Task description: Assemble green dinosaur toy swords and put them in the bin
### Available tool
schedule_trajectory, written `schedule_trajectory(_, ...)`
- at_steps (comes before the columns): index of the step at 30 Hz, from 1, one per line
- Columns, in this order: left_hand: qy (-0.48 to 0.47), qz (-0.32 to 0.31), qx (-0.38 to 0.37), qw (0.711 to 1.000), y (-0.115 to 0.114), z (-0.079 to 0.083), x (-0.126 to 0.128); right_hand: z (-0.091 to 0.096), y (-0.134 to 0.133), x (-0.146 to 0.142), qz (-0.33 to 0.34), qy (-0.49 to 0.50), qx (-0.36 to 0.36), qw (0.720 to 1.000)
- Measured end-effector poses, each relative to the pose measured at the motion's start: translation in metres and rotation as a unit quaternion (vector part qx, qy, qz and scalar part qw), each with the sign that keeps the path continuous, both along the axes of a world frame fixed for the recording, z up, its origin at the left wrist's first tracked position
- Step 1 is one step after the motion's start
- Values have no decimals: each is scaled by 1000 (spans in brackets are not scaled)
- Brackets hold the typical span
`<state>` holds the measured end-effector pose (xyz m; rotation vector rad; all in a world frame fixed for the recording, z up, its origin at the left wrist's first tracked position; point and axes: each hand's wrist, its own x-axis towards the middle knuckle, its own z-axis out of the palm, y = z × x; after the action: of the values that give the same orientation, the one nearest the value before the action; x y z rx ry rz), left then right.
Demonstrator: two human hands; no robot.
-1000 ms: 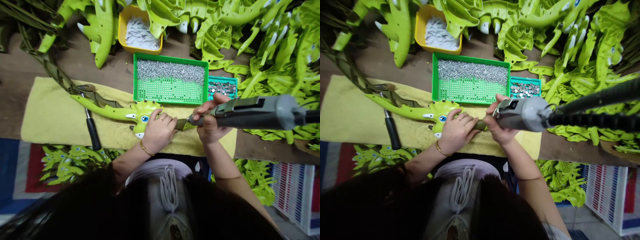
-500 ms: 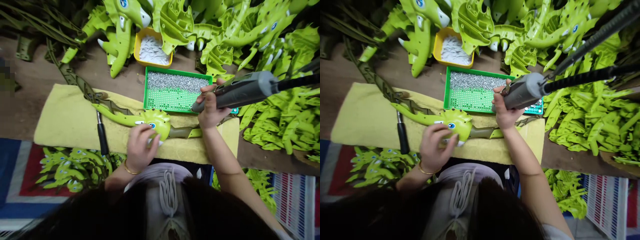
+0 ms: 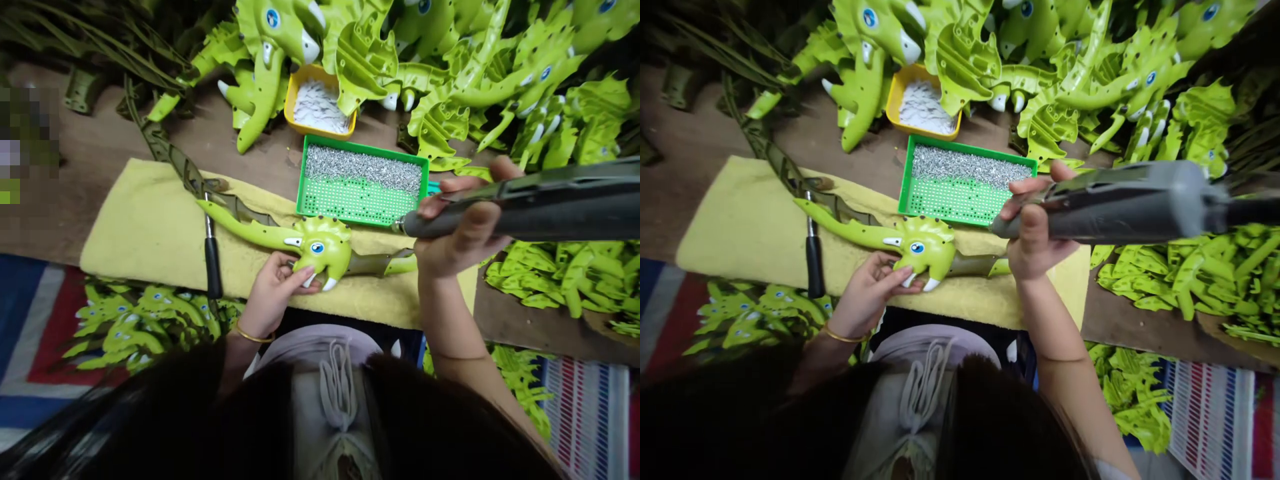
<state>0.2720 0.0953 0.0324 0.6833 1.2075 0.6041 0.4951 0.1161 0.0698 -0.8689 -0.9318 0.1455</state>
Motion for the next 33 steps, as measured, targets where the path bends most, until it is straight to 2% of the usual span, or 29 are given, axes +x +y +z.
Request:
schedule_trajectory(3, -19, 7, 4, 1000, -5, -4, 2, 4, -3, -5, -12, -19, -1, 1000)
schedule_trajectory(7, -32, 5, 18, 999, -11, -10, 5, -16, 9, -1, -45, -8, -56, 997)
schedule_trajectory(11, -36, 11, 41, 998, -19, -17, 6, -34, 17, 3, -38, 14, -115, 993)
schedule_trajectory(17, -23, 23, 40, 999, -27, -17, 5, -43, 13, 2, -12, 12, -95, 995)
schedule_trajectory(21, -26, 9, 28, 999, -20, -10, 6, -31, 15, 4, 13, 4, -80, 997)
schedule_trajectory(25, -34, 12, 34, 999, -13, -9, 9, 4, 5, -1, 15, 7, 10, 1000)
schedule_trajectory(27, -37, 16, 39, 998, -11, -11, 10, 17, -7, -10, 31, 17, 26, 999)
schedule_trajectory(29, -36, 19, 40, 998, -11, -14, 11, 21, -23, -21, 66, 22, -1, 998)
schedule_trajectory(33, -42, 22, 41, 998, -12, -17, 12, 7, -53, -37, 97, -5, -76, 992)
